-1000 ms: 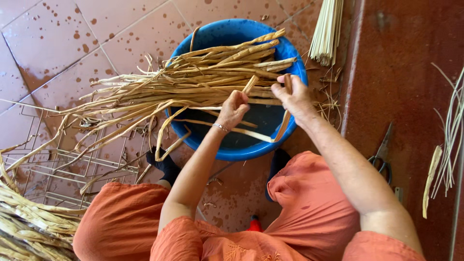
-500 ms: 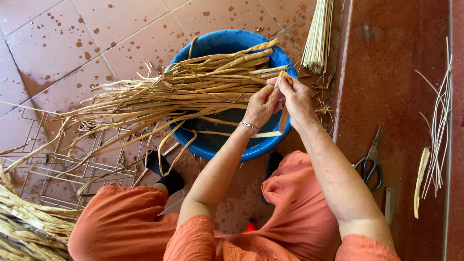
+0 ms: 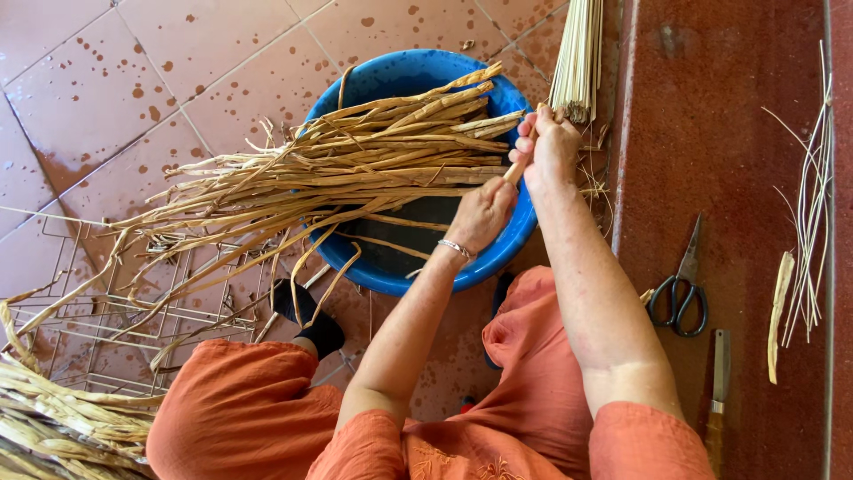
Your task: The person sits on the floor and processes dried sticks by hand. They repeatedly pull the sticks from a blue basin, strip off outer layers, and place the processed sticks onto a metal rack.
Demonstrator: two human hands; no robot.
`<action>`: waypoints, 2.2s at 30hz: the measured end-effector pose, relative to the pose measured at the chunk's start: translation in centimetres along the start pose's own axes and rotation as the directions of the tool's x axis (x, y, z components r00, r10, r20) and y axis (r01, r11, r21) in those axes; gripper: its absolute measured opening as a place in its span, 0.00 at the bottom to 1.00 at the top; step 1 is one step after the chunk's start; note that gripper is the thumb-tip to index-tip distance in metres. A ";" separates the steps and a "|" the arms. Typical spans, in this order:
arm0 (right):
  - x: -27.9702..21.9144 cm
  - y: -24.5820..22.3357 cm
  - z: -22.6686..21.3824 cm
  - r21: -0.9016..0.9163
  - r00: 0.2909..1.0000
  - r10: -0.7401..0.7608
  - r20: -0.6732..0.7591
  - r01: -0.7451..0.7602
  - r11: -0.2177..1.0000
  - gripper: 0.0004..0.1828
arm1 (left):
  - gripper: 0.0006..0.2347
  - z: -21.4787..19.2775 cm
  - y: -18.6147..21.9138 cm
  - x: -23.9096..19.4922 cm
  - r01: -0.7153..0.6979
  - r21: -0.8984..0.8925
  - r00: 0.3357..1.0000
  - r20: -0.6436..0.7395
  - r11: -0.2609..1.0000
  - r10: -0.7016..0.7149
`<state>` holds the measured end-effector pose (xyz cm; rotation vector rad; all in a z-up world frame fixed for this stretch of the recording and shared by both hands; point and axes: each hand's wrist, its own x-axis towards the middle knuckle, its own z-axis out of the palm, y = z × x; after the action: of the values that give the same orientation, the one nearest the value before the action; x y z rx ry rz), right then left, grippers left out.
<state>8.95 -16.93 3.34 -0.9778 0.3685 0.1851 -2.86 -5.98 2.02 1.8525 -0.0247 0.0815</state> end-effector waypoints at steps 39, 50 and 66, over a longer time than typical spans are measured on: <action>-4.6 -1.9 -4.1 -0.465 0.940 0.031 0.340 0.139 0.874 0.14 | 0.12 -8.1 -28.5 -2.8 0.197 0.733 0.946 0.031 0.651 -0.321; -5.1 -2.4 -3.6 -0.494 0.961 -0.003 0.275 0.144 0.857 0.07 | 0.12 -1.5 -28.4 0.0 0.257 0.821 0.895 -0.003 0.510 -0.446; -5.5 -1.3 -1.2 -0.466 0.942 -0.094 0.323 0.245 0.850 0.13 | 0.06 -2.5 -3.5 0.9 -0.033 -0.648 0.995 0.048 0.761 0.084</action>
<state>4.00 -18.58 5.89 -1.4722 -0.0506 0.2647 -1.83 -2.59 -0.53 1.1510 -0.1468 0.0392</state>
